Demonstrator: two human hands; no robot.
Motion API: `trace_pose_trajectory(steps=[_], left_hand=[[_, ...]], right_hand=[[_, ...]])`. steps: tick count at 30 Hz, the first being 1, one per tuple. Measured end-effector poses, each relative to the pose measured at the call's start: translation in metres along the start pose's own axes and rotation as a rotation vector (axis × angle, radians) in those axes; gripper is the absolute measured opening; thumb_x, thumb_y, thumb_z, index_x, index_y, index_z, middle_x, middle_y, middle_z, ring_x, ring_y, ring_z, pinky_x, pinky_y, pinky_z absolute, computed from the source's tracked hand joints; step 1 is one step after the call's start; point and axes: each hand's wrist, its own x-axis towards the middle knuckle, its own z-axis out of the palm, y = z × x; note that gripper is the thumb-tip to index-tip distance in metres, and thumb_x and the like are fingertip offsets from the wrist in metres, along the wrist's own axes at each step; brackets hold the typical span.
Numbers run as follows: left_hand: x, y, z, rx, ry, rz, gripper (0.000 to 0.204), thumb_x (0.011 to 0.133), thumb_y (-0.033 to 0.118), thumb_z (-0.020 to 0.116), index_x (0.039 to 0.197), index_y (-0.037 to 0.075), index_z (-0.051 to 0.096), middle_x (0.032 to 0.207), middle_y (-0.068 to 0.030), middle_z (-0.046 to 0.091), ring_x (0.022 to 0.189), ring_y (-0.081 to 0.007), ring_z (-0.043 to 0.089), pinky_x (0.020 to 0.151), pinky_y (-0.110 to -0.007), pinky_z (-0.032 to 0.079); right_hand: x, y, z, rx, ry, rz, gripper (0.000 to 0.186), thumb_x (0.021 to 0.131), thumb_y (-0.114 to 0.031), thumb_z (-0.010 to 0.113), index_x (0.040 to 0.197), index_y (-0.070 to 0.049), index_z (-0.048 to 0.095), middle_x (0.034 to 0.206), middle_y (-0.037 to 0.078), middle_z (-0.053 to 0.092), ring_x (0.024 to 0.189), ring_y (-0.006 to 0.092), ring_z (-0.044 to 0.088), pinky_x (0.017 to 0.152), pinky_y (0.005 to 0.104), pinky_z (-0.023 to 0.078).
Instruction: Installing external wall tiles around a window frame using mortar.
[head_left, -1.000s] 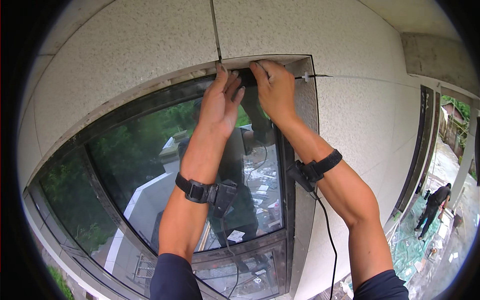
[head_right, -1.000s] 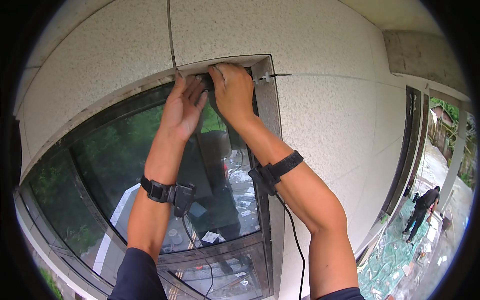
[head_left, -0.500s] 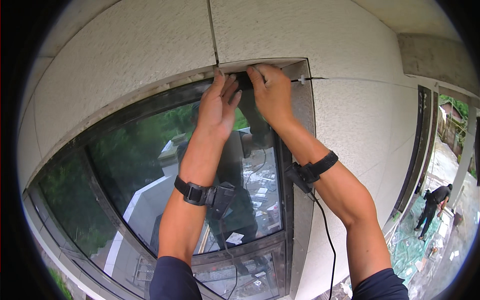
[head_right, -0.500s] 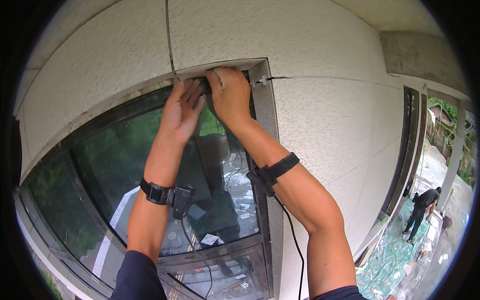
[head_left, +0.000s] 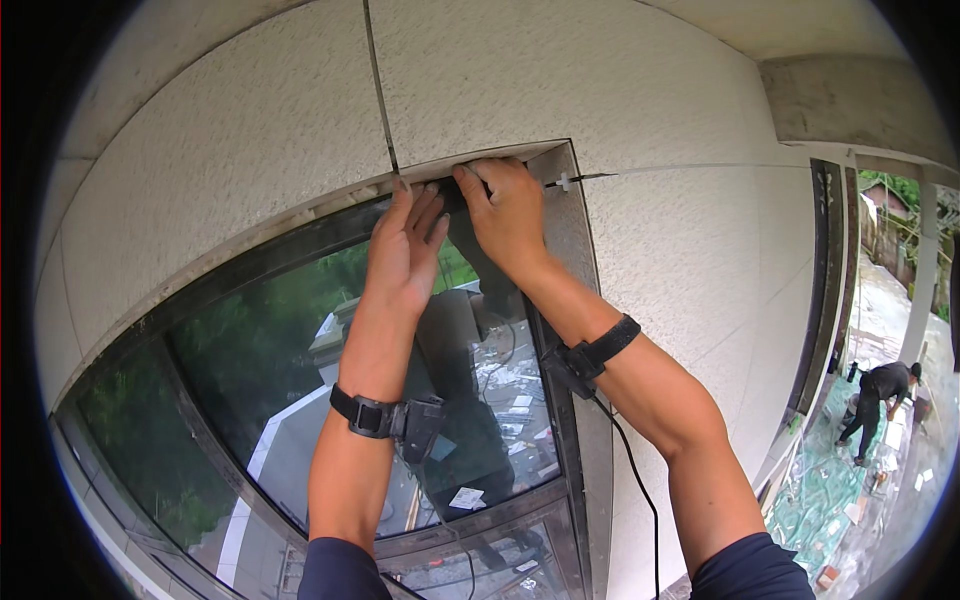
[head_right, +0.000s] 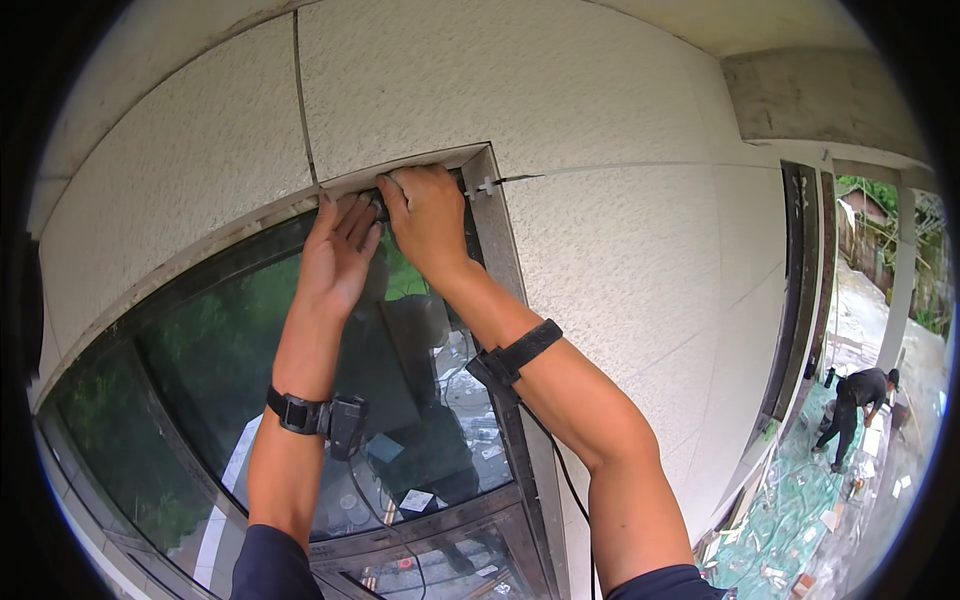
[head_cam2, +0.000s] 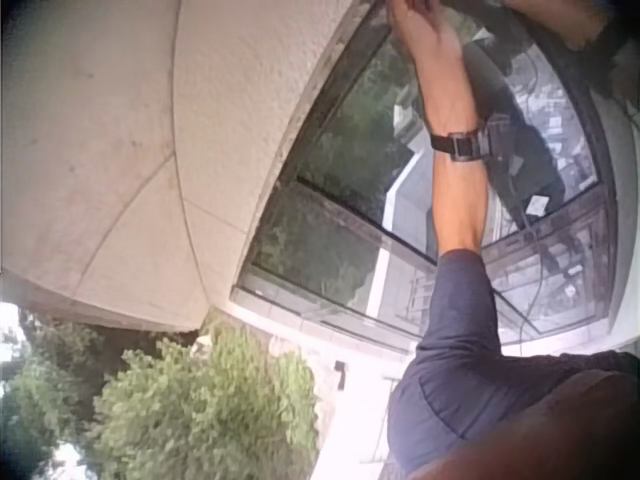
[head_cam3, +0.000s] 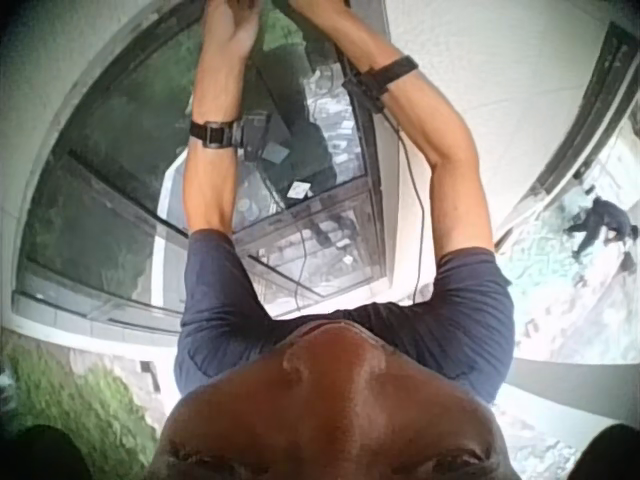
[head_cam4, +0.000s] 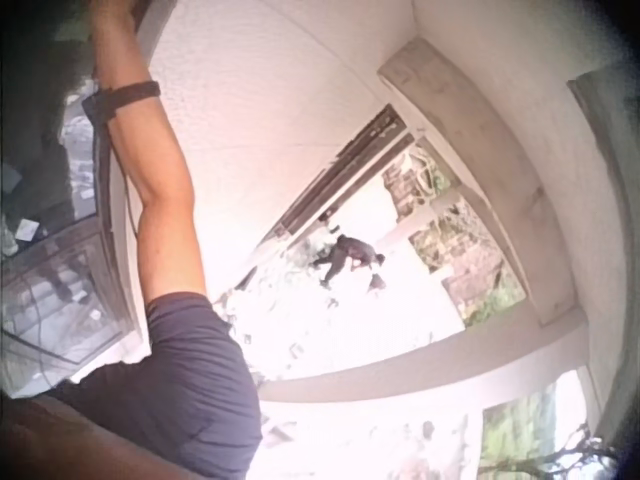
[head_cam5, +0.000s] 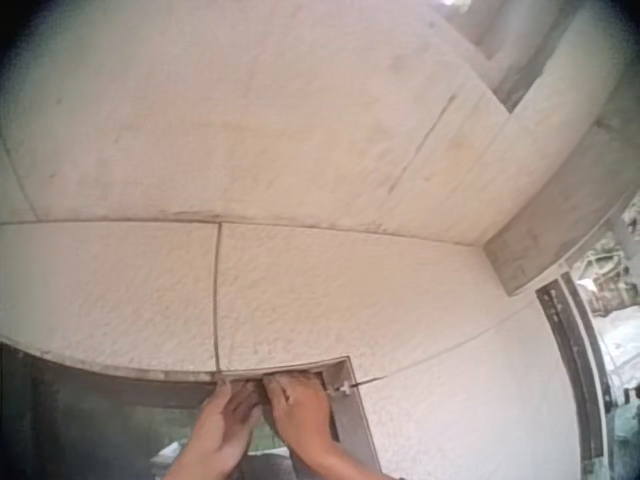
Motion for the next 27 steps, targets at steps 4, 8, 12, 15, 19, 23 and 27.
trace_pose_trajectory(steps=[4, 8, 12, 15, 19, 23, 27], left_hand=[[-0.001, 0.001, 0.001, -0.001, -0.003, -0.004, 0.077, 0.095, 0.046, 0.055, 0.143, -0.007, 0.027, 0.151, -0.0206, 0.029, 0.142, -0.0290, 0.025, 0.115, -0.042, 0.021], [0.006, 0.000, -0.007, -0.073, 0.035, -0.028, 0.055, 0.098, 0.036, 0.054, 0.140, 0.005, 0.037, 0.144, -0.0173, 0.041, 0.135, -0.0289, 0.034, 0.112, -0.044, 0.027], [0.006, -0.002, -0.006, -0.072, 0.044, -0.027, 0.055, 0.097, 0.037, 0.055, 0.139, 0.005, 0.039, 0.143, -0.0171, 0.041, 0.135, -0.0288, 0.035, 0.111, -0.044, 0.028], [0.005, -0.001, -0.006, -0.070, 0.045, -0.019, 0.056, 0.097, 0.037, 0.055, 0.138, 0.003, 0.039, 0.143, -0.0172, 0.042, 0.134, -0.0288, 0.036, 0.111, -0.044, 0.029], [0.004, -0.002, -0.008, -0.059, 0.029, -0.018, 0.060, 0.096, 0.039, 0.057, 0.139, 0.001, 0.039, 0.143, -0.0176, 0.041, 0.134, -0.0285, 0.036, 0.111, -0.043, 0.029], [0.001, -0.001, -0.002, 0.014, -0.009, -0.008, 0.074, 0.096, 0.045, 0.054, 0.143, -0.006, 0.029, 0.149, -0.0200, 0.033, 0.140, -0.0286, 0.029, 0.115, -0.042, 0.023], [-0.002, 0.003, 0.001, 0.018, 0.002, 0.013, 0.075, 0.095, 0.046, 0.055, 0.142, -0.007, 0.029, 0.148, -0.0202, 0.034, 0.139, -0.0294, 0.030, 0.114, -0.043, 0.024]], right_hand=[[0.002, 0.003, 0.000, 0.000, 0.013, -0.032, 0.020, 0.086, -0.015, 0.063, 0.073, 0.000, 0.063, 0.076, 0.017, 0.063, 0.080, 0.0386, 0.056, 0.070, 0.0470, 0.044], [0.002, 0.004, 0.001, -0.030, -0.011, -0.062, 0.019, 0.086, -0.015, 0.063, 0.074, 0.000, 0.064, 0.078, 0.017, 0.064, 0.081, 0.0383, 0.056, 0.072, 0.0470, 0.044], [0.002, 0.004, -0.001, -0.033, -0.017, -0.079, 0.018, 0.085, -0.014, 0.063, 0.075, 0.000, 0.065, 0.079, 0.017, 0.065, 0.082, 0.0382, 0.056, 0.073, 0.0466, 0.044], [0.003, 0.002, 0.000, -0.026, -0.009, -0.085, 0.017, 0.085, -0.014, 0.063, 0.076, 0.000, 0.065, 0.079, 0.017, 0.065, 0.082, 0.0384, 0.056, 0.073, 0.0466, 0.044], [0.001, 0.003, 0.001, -0.028, -0.002, -0.085, 0.016, 0.085, -0.013, 0.063, 0.076, 0.000, 0.065, 0.079, 0.017, 0.065, 0.081, 0.0387, 0.056, 0.073, 0.0463, 0.044], [0.003, 0.005, -0.002, -0.026, -0.006, -0.069, 0.018, 0.084, -0.014, 0.064, 0.073, 0.000, 0.064, 0.076, 0.018, 0.064, 0.078, 0.0390, 0.056, 0.071, 0.0468, 0.044], [0.004, -0.004, -0.005, -0.030, -0.020, -0.010, 0.021, 0.084, -0.015, 0.064, 0.070, 0.000, 0.063, 0.074, 0.018, 0.063, 0.077, 0.0385, 0.056, 0.069, 0.0467, 0.044]])
